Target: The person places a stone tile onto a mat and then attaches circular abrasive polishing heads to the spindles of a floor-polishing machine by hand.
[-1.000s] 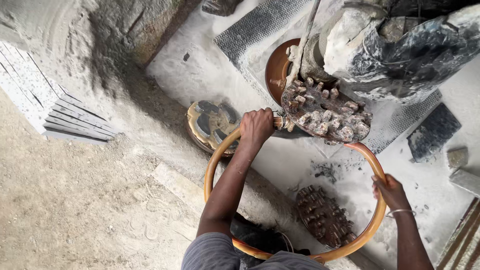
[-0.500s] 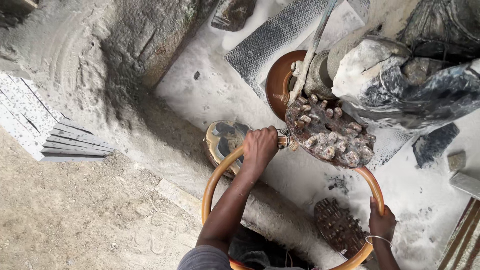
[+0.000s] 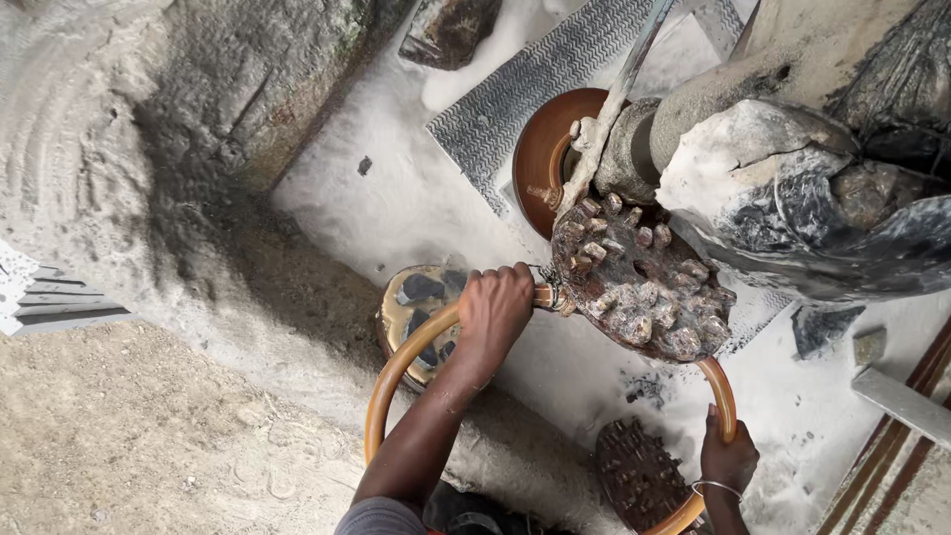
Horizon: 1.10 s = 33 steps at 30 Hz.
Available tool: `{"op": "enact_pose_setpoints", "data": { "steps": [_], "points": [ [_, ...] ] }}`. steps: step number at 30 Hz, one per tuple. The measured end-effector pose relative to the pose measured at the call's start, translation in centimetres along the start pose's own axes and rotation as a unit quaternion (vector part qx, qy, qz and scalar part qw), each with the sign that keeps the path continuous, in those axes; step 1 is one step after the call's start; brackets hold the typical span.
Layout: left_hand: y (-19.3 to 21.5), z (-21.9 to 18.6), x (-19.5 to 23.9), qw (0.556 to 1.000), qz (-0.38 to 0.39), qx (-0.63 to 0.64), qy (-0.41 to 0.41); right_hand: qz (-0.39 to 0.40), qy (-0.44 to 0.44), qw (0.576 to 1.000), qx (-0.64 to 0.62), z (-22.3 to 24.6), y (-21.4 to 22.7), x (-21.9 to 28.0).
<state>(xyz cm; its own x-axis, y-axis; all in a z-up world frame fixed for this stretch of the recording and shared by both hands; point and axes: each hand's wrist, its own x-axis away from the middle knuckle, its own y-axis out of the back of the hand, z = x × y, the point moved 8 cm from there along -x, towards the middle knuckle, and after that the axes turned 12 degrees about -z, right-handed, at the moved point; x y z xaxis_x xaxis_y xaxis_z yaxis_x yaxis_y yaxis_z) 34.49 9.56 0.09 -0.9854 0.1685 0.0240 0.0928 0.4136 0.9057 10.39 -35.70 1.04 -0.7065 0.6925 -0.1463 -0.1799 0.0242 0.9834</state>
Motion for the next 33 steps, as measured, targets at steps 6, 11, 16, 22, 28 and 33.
{"op": "enact_pose_setpoints", "data": {
  "steps": [6,11,16,22,28,33],
  "points": [
    [0.6,-1.7,-3.4,1.000,-0.016,0.015,0.014,0.000,0.034,0.993,0.109,0.2,-1.4,-4.2],
    [-1.0,-3.3,-4.9,0.998,0.020,0.045,0.035,-0.004,0.056,0.994,0.093,-1.2,-2.0,-7.2],
    [-1.6,-5.5,-6.4,0.997,-0.042,0.052,0.028,0.002,0.080,0.995,0.062,-2.7,-2.7,-10.8],
    [-2.7,-8.7,-9.0,0.993,-0.103,0.045,0.027,-0.038,0.103,0.992,0.066,-4.2,-3.3,-15.8],
    [-5.2,-11.7,-10.1,0.996,-0.060,0.031,0.061,-0.063,0.123,0.987,0.086,-5.3,-3.9,-21.7],
    [-6.8,-14.7,-10.1,0.989,-0.109,0.053,0.082,-0.105,0.192,0.964,0.151,-6.5,-4.4,-25.8]
  ]
}}
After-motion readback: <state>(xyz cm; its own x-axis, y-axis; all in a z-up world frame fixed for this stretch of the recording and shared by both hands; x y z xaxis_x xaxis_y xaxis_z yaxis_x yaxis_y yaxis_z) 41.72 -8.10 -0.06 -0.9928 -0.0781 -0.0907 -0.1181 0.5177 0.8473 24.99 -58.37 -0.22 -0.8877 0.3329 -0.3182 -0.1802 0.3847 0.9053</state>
